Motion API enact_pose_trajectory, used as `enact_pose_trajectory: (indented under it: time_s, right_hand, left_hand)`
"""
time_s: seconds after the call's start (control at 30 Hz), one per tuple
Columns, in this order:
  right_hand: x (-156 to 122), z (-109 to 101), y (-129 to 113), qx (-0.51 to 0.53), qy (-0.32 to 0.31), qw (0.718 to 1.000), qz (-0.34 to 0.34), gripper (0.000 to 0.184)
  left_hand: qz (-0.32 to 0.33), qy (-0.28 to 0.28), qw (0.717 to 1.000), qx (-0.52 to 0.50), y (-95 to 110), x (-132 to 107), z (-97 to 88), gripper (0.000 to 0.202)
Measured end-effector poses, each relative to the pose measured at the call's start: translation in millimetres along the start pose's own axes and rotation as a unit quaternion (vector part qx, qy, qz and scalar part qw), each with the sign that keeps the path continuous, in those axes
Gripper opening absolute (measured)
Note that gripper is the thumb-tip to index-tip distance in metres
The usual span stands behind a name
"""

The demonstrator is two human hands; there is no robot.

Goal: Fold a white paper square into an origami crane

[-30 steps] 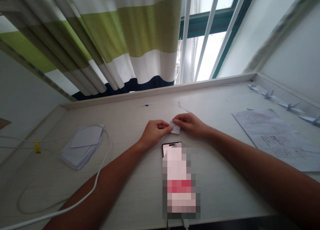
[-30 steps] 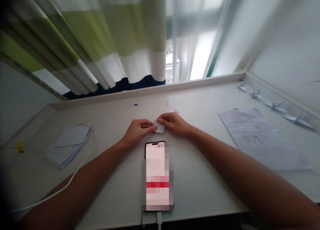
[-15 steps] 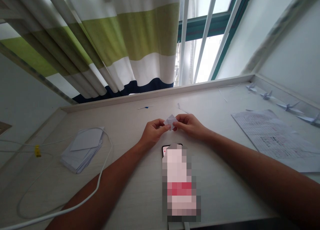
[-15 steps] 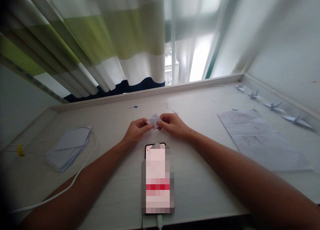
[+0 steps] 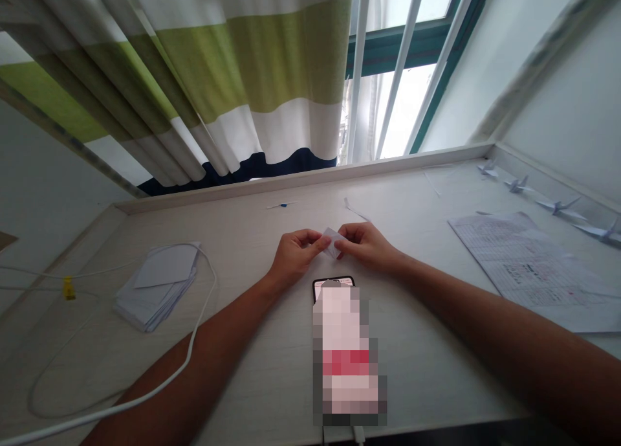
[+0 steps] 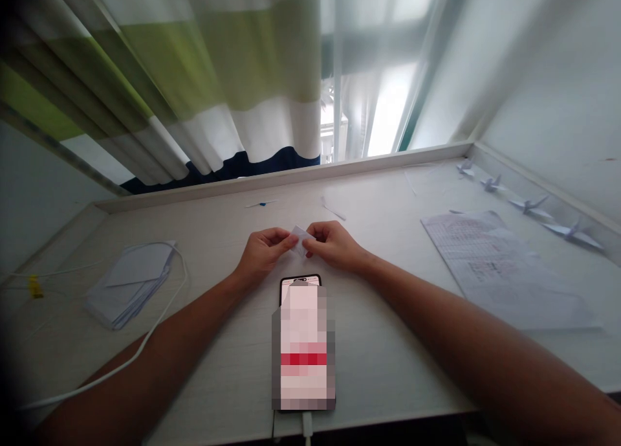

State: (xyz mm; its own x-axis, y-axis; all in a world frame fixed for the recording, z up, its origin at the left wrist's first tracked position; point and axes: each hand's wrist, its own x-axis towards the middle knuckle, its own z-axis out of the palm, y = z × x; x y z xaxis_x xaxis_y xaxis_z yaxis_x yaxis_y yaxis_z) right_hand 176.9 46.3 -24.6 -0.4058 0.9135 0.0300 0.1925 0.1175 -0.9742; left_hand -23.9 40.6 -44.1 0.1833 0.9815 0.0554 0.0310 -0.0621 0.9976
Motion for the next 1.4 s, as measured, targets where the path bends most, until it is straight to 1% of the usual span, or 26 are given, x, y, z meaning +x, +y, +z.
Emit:
enact_pose_trajectory:
  time_s: [0.2,0.43,0.53,0.73,1.07,1.23,1.4]
  right_hand:
    - [1.5,1.2,5.6,0.008,-0.006,1.0,-0.005,0.018]
    - [2.6,-1.9,1.4,0.025,0.011,0.999,0.017,0.019]
    - [1.7,-2.9,-0.4,0.035,0.006,0.999,0.018,0.018]
    - [0.4,-3.6,1.0,0.014,-0.012,1.0,0.009,0.023]
    - [1.6,-1.6,5.7,0.031,-0.014,0.999,0.001,0.024]
    - [1.8,-1.2,5.2,0.009,-0.014,1.0,-0.007,0.027]
    - [2.0,0.1,6.7,0.014,-0.017,1.0,-0.002,0.031]
  left_hand:
    - [-0.003,-0.001,1.0,0.011,0.0,-1.3,0.3,0.034]
    - [0.027,-0.049,0.998,-0.005,2.1,-0.5,-1.6,0.036]
    - [0.024,-0.064,0.998,-0.01,3.7,-1.0,-1.9,0.033]
    - [0.003,-0.046,0.999,-0.012,-1.5,-0.1,-1.4,0.034]
    - [-0.009,-0.027,1.0,-0.014,-2.2,0.2,-1.2,0.033]
    - [0.009,-0.021,1.0,-0.016,-2.5,0.8,-0.7,0.029]
    - [0.02,-0.007,1.0,-0.019,-3.0,1.3,-0.6,0.027]
